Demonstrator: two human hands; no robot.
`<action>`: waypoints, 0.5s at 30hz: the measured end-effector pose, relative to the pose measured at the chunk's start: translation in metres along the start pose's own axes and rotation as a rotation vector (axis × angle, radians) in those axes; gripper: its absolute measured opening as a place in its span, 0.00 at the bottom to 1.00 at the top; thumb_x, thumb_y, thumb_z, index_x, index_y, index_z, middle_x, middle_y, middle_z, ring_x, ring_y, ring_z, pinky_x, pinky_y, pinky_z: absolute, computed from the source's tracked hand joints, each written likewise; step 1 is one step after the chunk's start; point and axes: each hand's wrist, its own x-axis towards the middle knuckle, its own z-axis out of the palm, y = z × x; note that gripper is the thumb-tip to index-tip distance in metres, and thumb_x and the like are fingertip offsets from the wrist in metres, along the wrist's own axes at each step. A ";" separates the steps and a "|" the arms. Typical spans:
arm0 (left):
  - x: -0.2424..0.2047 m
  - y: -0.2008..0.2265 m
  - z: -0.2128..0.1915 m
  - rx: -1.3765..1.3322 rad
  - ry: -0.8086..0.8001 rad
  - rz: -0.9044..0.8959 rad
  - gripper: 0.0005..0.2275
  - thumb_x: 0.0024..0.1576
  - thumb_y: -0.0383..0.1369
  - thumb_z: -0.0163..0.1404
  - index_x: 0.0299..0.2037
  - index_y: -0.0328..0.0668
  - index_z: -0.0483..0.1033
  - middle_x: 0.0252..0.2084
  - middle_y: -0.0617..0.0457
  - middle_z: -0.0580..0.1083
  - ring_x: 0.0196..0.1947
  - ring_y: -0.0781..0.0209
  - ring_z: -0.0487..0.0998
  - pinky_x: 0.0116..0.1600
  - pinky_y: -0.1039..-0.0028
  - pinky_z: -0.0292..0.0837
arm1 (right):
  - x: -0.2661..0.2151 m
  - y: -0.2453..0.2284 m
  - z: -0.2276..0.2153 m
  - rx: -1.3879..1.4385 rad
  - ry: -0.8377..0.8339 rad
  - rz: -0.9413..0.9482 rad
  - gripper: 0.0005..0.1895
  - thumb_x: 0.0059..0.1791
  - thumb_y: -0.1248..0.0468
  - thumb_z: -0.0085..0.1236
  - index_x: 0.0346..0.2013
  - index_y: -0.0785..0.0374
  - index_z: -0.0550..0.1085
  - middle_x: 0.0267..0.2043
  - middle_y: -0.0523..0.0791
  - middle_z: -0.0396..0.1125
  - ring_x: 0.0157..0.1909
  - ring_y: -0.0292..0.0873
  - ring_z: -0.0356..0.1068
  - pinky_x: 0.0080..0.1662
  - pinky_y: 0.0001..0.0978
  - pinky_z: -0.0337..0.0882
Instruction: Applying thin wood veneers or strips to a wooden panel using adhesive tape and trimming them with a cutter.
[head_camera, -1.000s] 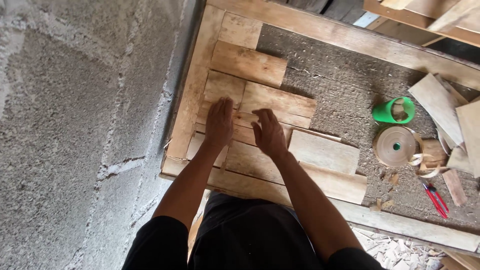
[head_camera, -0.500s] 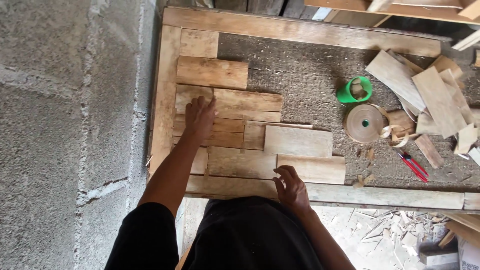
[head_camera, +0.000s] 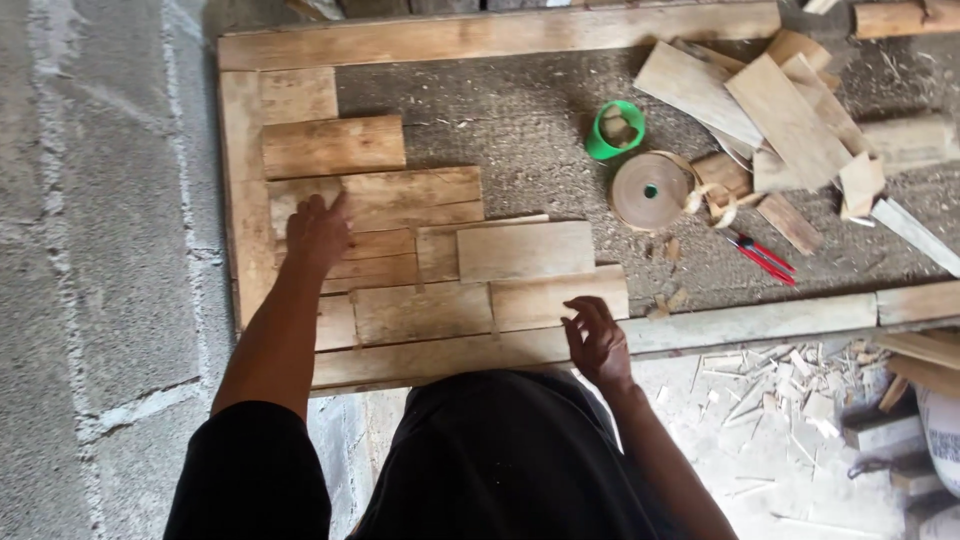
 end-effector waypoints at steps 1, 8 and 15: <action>-0.003 0.001 0.000 -0.010 -0.014 -0.047 0.25 0.62 0.42 0.51 0.70 0.55 0.63 0.56 0.37 0.70 0.55 0.39 0.72 0.53 0.50 0.72 | 0.000 0.010 -0.008 -0.013 0.033 -0.004 0.12 0.50 0.72 0.59 0.49 0.66 0.74 0.47 0.51 0.71 0.32 0.42 0.75 0.34 0.33 0.77; -0.032 0.028 0.010 -0.069 0.134 -0.145 0.31 0.61 0.43 0.55 0.73 0.41 0.60 0.54 0.35 0.71 0.53 0.37 0.73 0.53 0.47 0.71 | -0.006 0.144 -0.053 -0.259 0.102 0.128 0.11 0.54 0.67 0.59 0.50 0.67 0.73 0.50 0.54 0.70 0.36 0.42 0.77 0.30 0.28 0.80; -0.088 0.097 0.052 -0.159 0.483 -0.032 0.33 0.56 0.39 0.59 0.70 0.34 0.61 0.67 0.32 0.66 0.68 0.36 0.65 0.71 0.50 0.59 | 0.007 0.185 -0.086 -0.237 0.146 0.305 0.16 0.51 0.63 0.62 0.52 0.64 0.75 0.52 0.52 0.71 0.37 0.46 0.76 0.41 0.37 0.76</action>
